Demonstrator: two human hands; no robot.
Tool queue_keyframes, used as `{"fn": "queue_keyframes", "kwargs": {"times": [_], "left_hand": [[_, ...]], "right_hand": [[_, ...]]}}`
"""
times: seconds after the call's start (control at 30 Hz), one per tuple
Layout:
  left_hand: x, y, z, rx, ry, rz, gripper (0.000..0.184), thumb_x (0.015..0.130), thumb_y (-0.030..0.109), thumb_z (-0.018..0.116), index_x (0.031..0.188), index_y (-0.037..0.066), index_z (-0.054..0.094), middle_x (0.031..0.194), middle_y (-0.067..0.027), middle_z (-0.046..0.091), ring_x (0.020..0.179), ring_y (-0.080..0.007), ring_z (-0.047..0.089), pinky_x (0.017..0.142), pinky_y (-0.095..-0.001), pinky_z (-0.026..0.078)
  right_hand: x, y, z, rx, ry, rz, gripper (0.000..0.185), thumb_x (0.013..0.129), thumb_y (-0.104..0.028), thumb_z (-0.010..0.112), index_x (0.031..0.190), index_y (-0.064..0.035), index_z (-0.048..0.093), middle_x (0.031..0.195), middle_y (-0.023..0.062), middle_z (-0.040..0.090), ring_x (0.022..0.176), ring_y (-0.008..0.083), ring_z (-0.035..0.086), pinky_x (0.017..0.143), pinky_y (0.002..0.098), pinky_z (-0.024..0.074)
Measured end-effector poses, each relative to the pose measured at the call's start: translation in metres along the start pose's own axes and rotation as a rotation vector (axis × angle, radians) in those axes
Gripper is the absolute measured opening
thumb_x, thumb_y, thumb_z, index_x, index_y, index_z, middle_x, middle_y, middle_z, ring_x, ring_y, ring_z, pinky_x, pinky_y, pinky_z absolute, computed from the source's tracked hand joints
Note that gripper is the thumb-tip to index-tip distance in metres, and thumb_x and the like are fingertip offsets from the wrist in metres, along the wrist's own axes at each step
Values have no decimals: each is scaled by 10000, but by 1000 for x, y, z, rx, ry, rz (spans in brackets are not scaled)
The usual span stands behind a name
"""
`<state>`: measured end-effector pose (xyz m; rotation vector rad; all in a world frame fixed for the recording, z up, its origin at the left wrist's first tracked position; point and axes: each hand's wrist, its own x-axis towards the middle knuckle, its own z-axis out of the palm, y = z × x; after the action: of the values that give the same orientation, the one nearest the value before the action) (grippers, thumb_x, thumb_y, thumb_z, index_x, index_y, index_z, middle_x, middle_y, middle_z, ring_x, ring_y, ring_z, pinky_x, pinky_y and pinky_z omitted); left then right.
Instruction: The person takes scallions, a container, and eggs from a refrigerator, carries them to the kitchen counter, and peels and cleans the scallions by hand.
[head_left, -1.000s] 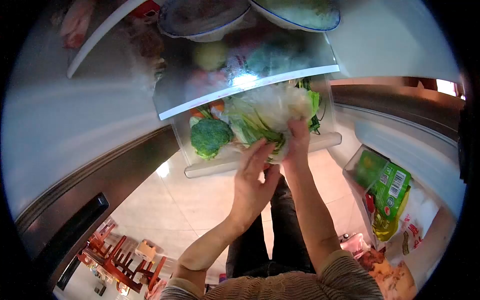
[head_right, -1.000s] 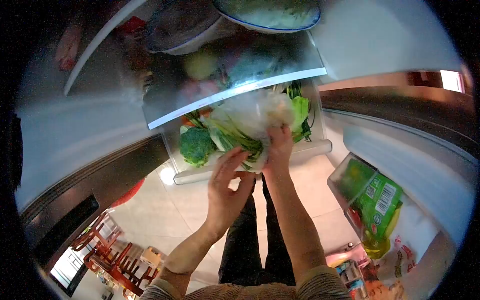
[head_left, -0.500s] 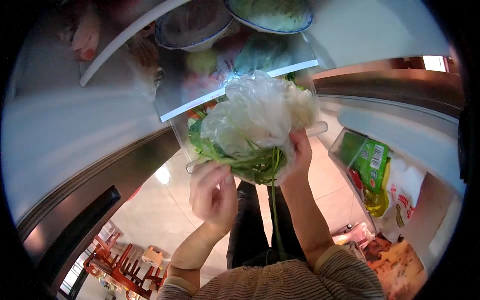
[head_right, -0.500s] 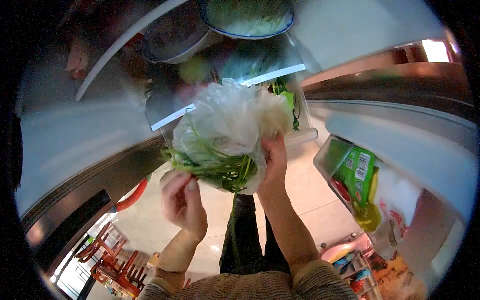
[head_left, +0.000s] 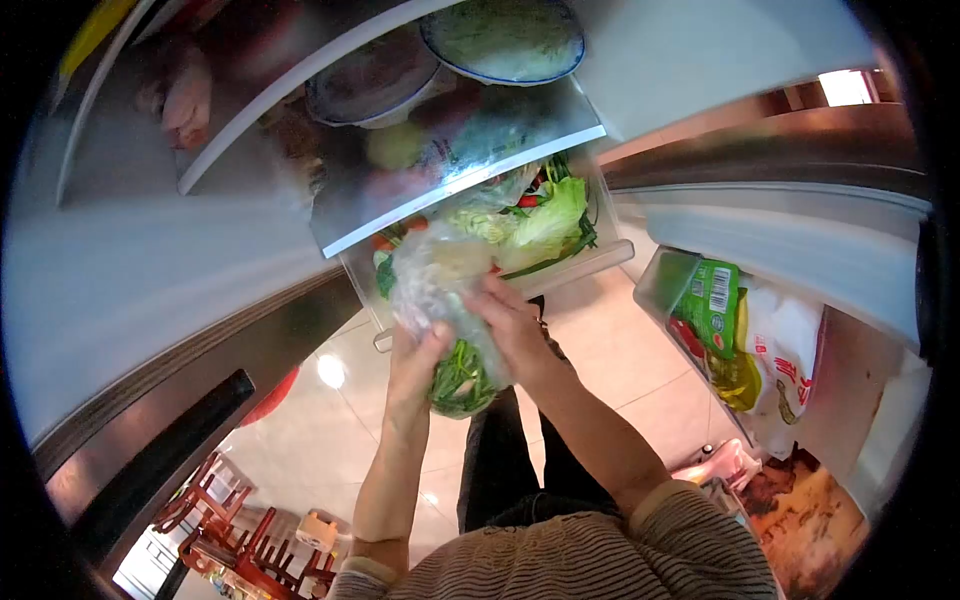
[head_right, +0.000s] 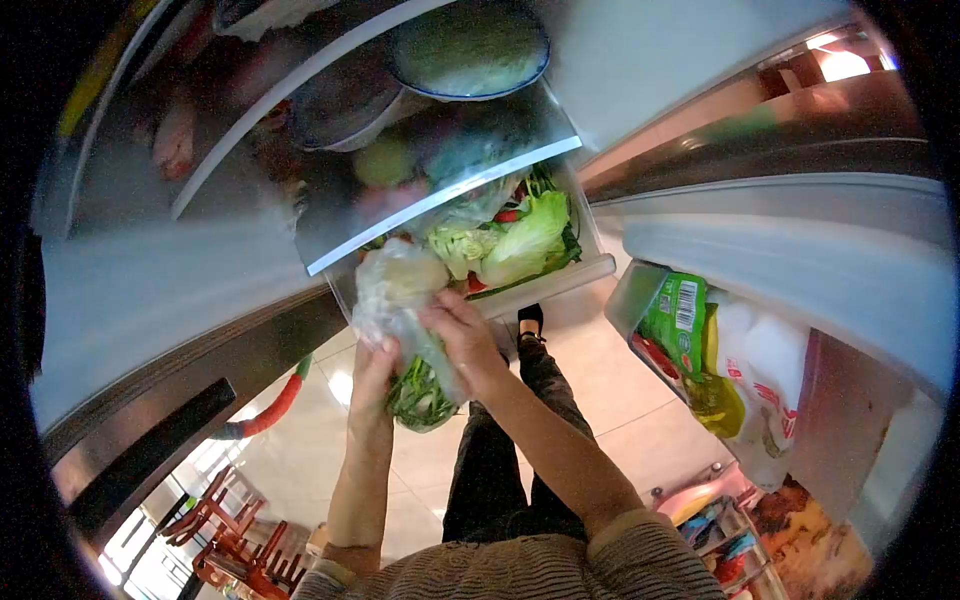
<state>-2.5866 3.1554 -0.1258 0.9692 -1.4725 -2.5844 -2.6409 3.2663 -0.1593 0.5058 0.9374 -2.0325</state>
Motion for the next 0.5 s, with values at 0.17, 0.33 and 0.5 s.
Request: {"fn": "queue_keyframes", "kwargs": {"times": [0.17,0.33,0.5], "left_hand": [[-7,-12,-18,162,155,-73,620,668,41,716,1215,0,428,1108,-85,538,1014,-186,533,877,-306,433],[-20,-4,-26,77,167,-153,516,676,-23,644,1163,-7,471,1052,-84,573,929,-173,576,810,-293,468],[-31,3,-34,3,235,-299,506,689,-15,612,1173,-15,464,1051,-103,577,914,-188,588,805,-301,481]], "right_hand": [[7,18,9,-35,-139,84,426,921,-262,487,1232,26,446,1149,77,518,1045,138,482,907,258,376],[-8,9,9,-520,-159,-109,413,953,-271,428,1254,10,446,1070,82,560,975,106,504,835,252,409],[8,-19,-11,-952,89,102,346,921,-278,481,1157,-27,515,882,124,607,817,154,585,718,287,454]]}}
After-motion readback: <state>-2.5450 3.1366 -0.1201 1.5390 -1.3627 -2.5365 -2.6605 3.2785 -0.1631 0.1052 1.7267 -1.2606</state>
